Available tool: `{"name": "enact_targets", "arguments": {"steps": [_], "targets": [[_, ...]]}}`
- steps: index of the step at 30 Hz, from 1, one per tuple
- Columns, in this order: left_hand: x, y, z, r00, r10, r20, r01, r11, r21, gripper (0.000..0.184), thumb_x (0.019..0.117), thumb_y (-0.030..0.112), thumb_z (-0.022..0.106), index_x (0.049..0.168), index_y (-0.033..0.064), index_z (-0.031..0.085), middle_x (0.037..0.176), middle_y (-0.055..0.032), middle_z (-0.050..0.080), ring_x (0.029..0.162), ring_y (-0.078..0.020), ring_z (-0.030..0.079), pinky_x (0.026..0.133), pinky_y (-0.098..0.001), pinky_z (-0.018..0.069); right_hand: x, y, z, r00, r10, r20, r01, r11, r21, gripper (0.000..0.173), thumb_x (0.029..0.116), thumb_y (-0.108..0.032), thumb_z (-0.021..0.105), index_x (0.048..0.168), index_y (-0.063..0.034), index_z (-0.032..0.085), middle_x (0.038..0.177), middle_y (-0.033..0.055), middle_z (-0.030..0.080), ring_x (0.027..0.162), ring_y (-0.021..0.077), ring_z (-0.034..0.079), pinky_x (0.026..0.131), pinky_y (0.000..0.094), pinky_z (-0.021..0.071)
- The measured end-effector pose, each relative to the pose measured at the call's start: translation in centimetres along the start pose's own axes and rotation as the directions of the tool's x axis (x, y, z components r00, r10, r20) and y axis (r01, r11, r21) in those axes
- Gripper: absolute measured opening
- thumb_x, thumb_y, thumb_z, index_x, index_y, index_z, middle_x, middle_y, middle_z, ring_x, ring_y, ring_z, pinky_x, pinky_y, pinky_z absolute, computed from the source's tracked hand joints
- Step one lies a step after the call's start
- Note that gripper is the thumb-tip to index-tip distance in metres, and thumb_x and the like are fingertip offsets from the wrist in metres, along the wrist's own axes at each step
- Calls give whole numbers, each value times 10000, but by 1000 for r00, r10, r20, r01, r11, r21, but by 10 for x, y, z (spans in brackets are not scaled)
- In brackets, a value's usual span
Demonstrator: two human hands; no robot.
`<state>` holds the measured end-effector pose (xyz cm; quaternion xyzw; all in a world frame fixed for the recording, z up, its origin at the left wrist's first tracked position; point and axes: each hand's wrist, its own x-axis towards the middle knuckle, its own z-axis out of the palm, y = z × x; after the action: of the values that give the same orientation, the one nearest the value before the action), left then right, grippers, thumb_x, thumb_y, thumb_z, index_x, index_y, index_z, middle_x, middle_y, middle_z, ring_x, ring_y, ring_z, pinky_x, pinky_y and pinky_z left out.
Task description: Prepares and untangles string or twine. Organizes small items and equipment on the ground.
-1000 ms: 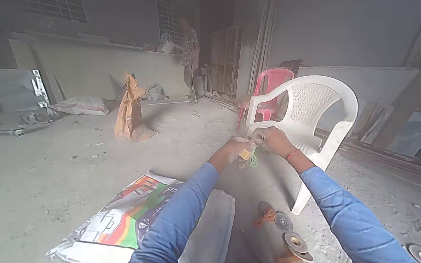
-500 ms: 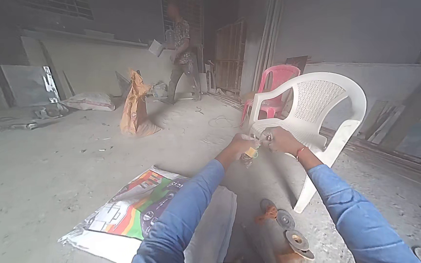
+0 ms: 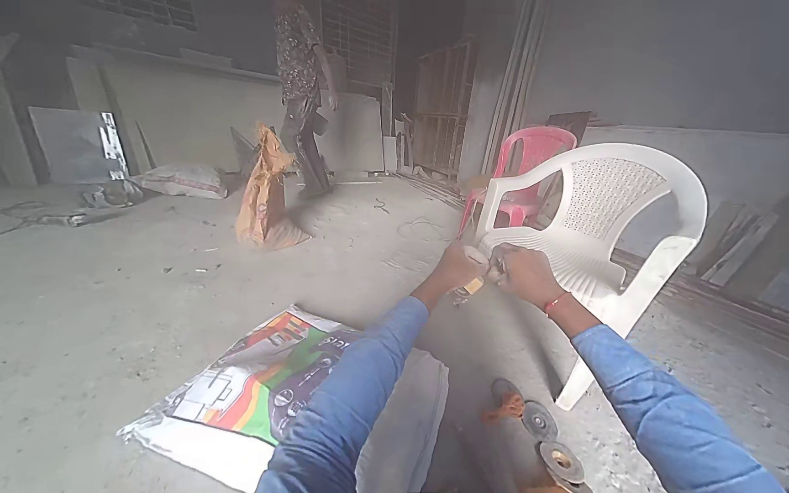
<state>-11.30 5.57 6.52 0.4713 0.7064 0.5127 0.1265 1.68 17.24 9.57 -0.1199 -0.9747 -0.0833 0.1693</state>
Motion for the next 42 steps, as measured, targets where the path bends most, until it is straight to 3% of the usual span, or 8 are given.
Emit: {"name": "enact_targets", "arguments": {"steps": [5, 8, 13, 20, 24, 31, 34, 42], "targets": [[-4, -2, -1, 997, 5, 71, -16, 988, 154, 208, 981, 115, 590, 1096, -41, 667, 978, -145, 680, 864, -182, 649, 829, -367, 542, 4, -13, 1, 999, 42, 20, -41, 996, -75, 302, 980, -264, 579, 1142, -33, 687, 1173, 188, 690, 967, 401, 700, 744, 598, 527], [-5, -11, -5, 985, -88, 152, 100, 992, -73, 229, 1049, 134, 542, 1182, -41, 609, 1007, -116, 618, 815, -134, 594, 756, -304, 527, 3, -17, 2, 1000, -26, 5, 26, 992, -121, 276, 1025, -236, 530, 1121, -23, 677, 1055, 210, 711, 916, 420, 707, 710, 598, 522], [-10, -22, 4, 977, -151, 150, 201, 886, -417, 306, 1064, 133, 525, 1323, -28, 558, 1236, -161, 618, 1085, -194, 627, 947, -375, 535, 7, -18, -7, 996, 20, 84, -13, 996, -89, 276, 1027, -220, 510, 1185, -70, 680, 1098, 200, 711, 997, 412, 697, 777, 604, 523], [-11, -24, 11, 992, -119, 45, 127, 901, -415, 197, 1011, 71, 605, 1167, -44, 642, 1002, -91, 707, 899, -123, 672, 862, -311, 557, 6, 3, 6, 997, -18, 70, 13, 996, 83, 266, 1023, -256, 527, 1165, -91, 679, 1101, 155, 712, 1003, 366, 694, 802, 600, 523], [-10, -19, 12, 988, -148, -38, 125, 924, -362, 215, 971, 77, 670, 1150, -41, 684, 1022, -117, 711, 912, -140, 670, 867, -328, 555, 0, 7, 20, 989, -80, -125, 93, 990, 105, 239, 995, -224, 529, 1097, -66, 678, 1071, 146, 715, 901, 350, 714, 717, 565, 535], [-4, -18, 26, 983, -77, -166, 40, 976, -216, 202, 985, 65, 628, 1142, -47, 687, 1057, -153, 712, 944, -167, 682, 891, -349, 555, -3, 6, 19, 986, -51, -160, 49, 999, -18, 227, 999, -202, 542, 1137, -72, 667, 1057, 161, 725, 847, 384, 722, 659, 577, 534], [-3, -17, 25, 987, -112, -114, 90, 980, -178, 209, 1002, 98, 601, 1140, -40, 676, 1035, -136, 709, 930, -166, 670, 882, -357, 542, -4, 9, 27, 970, -101, -220, 95, 995, -38, 224, 994, -187, 547, 1130, -74, 684, 1037, 155, 731, 817, 375, 725, 628, 561, 539], [-12, -34, 1, 977, -137, 161, 195, 878, -437, 251, 1053, 153, 569, 1231, -19, 616, 1011, -63, 676, 890, -119, 656, 857, -317, 553, -3, 21, 39, 947, -243, -211, 265, 961, 79, 301, 1057, -231, 496, 1232, -97, 700, 1229, 134, 709, 969, 346, 733, 781, 535, 587]]}}
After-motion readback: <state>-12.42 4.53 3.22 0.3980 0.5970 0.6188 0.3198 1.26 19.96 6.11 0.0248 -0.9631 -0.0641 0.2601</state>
